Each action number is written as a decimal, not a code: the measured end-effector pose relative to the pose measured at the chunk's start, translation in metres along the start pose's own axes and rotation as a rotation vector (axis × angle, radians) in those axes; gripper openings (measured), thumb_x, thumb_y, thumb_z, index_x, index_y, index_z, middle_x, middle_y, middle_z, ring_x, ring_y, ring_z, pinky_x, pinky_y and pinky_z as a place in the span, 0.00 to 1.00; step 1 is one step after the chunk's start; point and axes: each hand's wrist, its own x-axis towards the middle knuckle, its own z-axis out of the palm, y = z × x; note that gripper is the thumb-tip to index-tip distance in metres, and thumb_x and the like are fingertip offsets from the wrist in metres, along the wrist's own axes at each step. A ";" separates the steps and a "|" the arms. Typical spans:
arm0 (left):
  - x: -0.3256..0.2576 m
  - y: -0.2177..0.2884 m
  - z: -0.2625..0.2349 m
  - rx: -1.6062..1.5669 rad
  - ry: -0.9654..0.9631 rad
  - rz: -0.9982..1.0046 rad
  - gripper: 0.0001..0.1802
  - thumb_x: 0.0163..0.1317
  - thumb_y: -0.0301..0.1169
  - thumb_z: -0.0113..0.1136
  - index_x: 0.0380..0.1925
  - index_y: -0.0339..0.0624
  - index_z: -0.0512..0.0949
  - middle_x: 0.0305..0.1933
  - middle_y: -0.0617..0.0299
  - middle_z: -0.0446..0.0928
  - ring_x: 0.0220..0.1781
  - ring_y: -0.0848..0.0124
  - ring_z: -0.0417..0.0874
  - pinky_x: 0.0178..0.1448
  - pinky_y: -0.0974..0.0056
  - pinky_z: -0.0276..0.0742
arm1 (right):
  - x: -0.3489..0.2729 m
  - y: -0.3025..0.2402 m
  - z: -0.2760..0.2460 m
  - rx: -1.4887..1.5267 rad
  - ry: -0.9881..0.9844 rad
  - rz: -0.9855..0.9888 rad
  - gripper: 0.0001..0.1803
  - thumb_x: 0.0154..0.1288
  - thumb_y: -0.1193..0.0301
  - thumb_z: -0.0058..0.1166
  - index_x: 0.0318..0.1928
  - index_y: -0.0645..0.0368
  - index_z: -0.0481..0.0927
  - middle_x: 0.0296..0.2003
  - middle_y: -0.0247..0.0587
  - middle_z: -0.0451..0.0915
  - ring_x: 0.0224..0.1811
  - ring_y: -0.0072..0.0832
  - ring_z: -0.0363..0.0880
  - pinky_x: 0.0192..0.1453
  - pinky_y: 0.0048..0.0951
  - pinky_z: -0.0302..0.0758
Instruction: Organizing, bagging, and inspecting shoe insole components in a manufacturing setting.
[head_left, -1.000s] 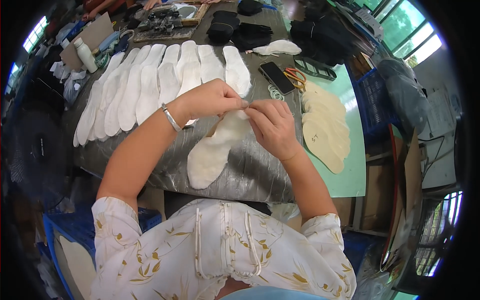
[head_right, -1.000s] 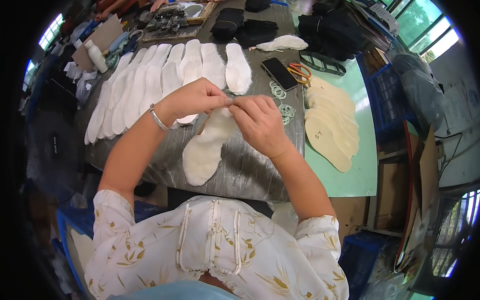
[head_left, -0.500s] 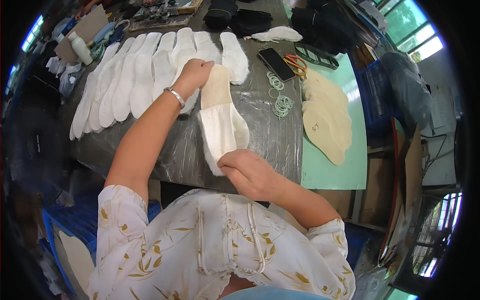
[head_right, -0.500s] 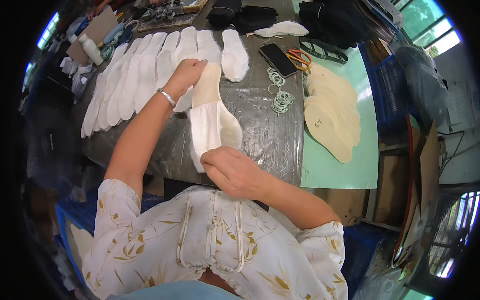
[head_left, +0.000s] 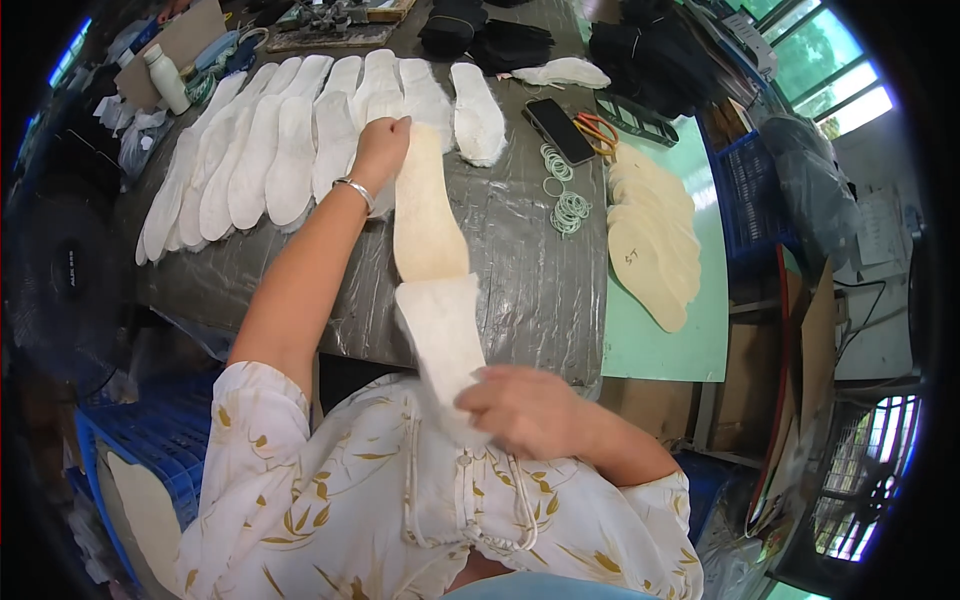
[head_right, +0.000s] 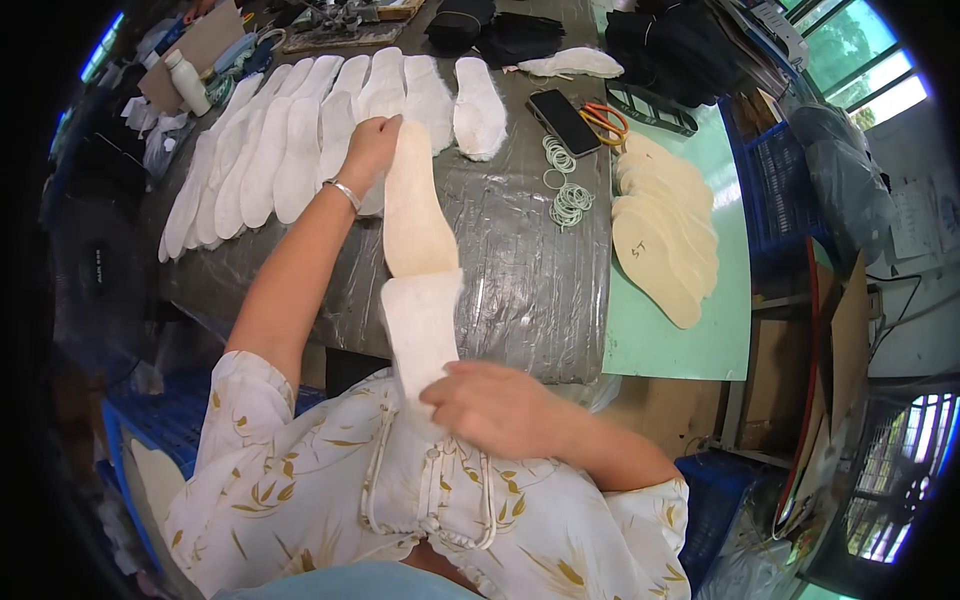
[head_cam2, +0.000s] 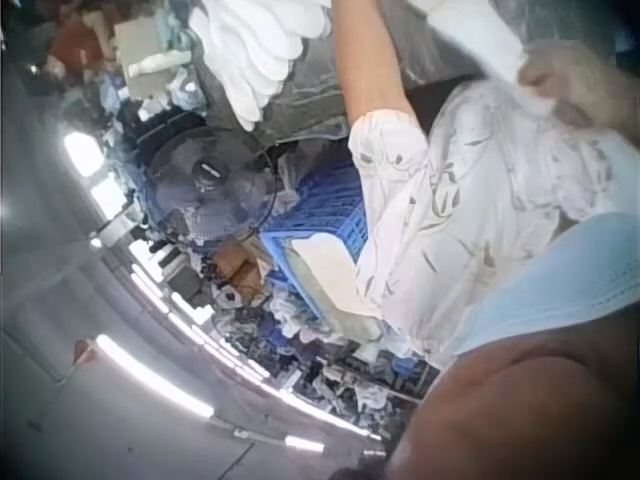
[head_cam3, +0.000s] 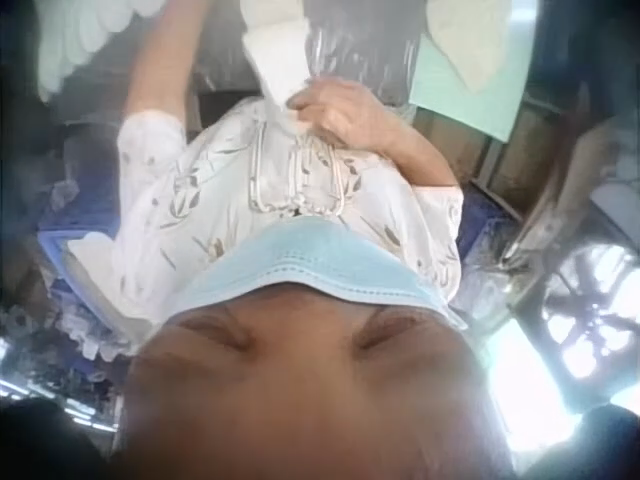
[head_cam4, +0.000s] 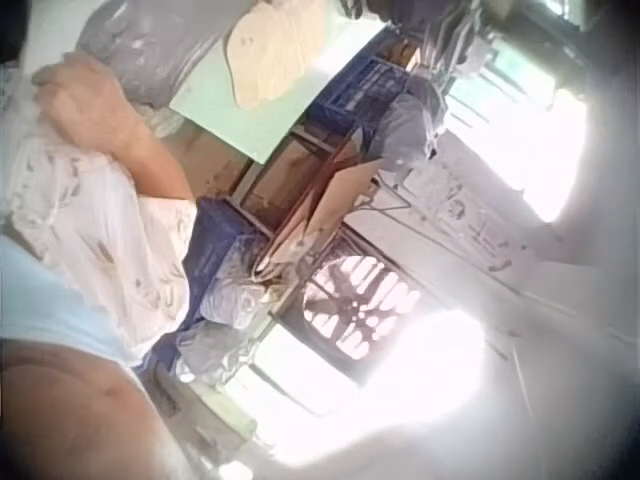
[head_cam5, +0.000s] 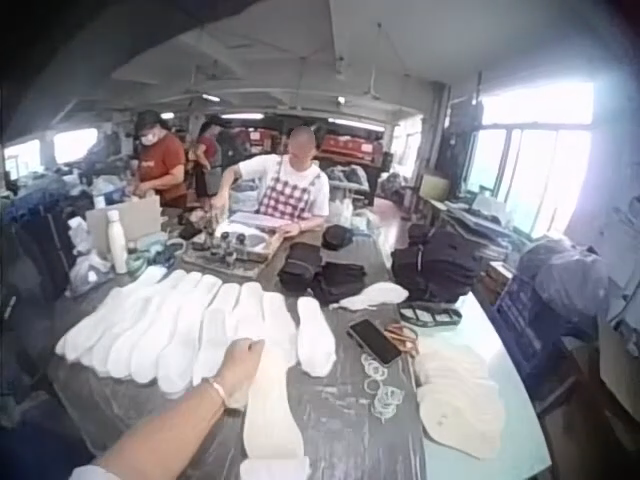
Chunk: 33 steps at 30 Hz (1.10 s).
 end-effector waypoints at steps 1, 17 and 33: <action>-0.004 0.006 -0.005 -0.089 -0.106 0.007 0.23 0.70 0.43 0.53 0.28 0.32 0.81 0.27 0.59 0.81 0.29 0.67 0.81 0.35 0.63 0.73 | 0.001 0.006 -0.008 0.004 -0.002 0.004 0.13 0.54 0.78 0.57 0.42 0.59 0.74 0.45 0.45 0.80 0.44 0.41 0.81 0.54 0.42 0.79; -0.092 0.069 -0.014 -1.406 -1.035 -0.217 0.34 0.74 0.49 0.28 0.62 0.31 0.69 0.49 0.43 0.81 0.51 0.50 0.83 0.61 0.52 0.77 | 0.060 0.028 -0.063 -0.226 0.171 0.069 0.23 0.45 0.88 0.58 0.46 0.62 0.78 0.42 0.46 0.83 0.42 0.40 0.83 0.43 0.35 0.80; -0.139 0.115 -0.038 -1.028 -0.916 0.098 0.53 0.63 0.75 0.28 0.61 0.35 0.71 0.57 0.54 0.77 0.58 0.67 0.79 0.62 0.62 0.75 | 0.083 0.021 -0.074 -0.180 0.301 0.252 0.19 0.49 0.91 0.58 0.42 0.62 0.80 0.44 0.48 0.83 0.45 0.40 0.84 0.45 0.32 0.80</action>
